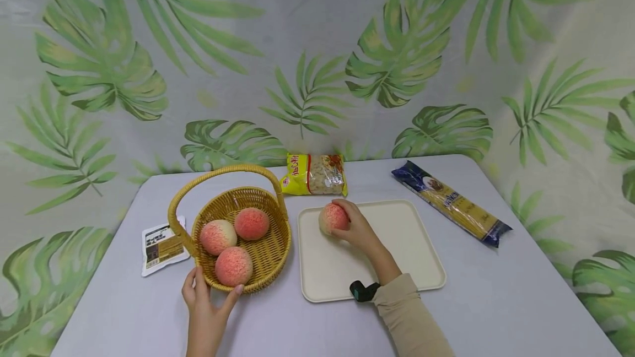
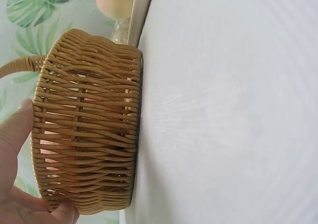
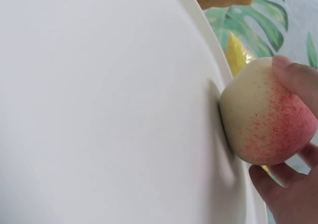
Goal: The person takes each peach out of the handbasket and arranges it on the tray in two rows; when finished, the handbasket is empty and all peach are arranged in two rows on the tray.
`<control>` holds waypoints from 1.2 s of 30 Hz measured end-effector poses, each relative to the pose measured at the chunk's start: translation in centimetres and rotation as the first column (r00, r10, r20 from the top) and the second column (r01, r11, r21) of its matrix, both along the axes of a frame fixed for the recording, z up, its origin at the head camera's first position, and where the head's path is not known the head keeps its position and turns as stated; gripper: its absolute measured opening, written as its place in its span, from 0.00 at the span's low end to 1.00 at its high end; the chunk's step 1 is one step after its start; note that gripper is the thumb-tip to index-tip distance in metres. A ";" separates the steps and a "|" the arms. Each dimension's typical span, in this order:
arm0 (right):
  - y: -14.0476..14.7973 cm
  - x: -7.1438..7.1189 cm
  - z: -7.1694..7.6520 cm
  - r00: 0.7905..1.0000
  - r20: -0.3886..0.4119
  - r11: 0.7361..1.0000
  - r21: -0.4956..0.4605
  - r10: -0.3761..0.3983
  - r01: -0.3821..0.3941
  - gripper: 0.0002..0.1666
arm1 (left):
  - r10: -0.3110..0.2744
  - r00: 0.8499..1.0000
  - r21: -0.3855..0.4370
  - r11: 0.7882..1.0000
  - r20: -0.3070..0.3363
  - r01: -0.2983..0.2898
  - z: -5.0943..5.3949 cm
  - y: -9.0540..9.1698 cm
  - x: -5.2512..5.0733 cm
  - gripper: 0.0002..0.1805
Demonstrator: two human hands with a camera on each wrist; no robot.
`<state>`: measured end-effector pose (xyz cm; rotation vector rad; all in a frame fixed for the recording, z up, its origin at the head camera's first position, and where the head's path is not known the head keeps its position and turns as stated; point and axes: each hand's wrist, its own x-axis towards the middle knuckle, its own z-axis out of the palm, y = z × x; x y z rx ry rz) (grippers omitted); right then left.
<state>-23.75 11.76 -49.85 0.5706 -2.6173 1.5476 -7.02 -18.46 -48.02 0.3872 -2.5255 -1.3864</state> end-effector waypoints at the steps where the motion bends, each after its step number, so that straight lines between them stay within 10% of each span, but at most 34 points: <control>1: 0.0 0.0 0.0 1.000 0.003 1.000 -0.004 0.002 -0.002 0.42 | 0.001 1.000 -0.001 1.000 -0.002 -0.001 0.0 0.0 0.0 0.56; 9: 0.2 0.3 0.5 0.999 -0.046 1.000 0.026 -0.008 0.009 0.44 | 0.001 1.000 -0.006 1.000 -0.024 -0.001 -0.2 -0.1 0.1 0.56; 19: -2.1 2.8 5.1 0.977 -0.215 1.000 -0.012 0.009 -0.012 0.42 | 0.001 1.000 0.000 1.000 -0.005 -0.001 -0.1 -0.1 0.0 0.56; 28: -6.6 4.9 8.0 0.915 -0.352 0.980 0.072 0.199 -0.185 0.42 | -0.006 1.000 0.013 1.000 0.014 0.006 0.2 0.1 0.0 0.56; 36: -10.8 5.1 6.4 0.859 -0.372 0.936 0.151 0.352 -0.318 0.42 | 0.001 1.000 0.007 1.000 0.009 -0.001 0.1 0.0 0.1 0.55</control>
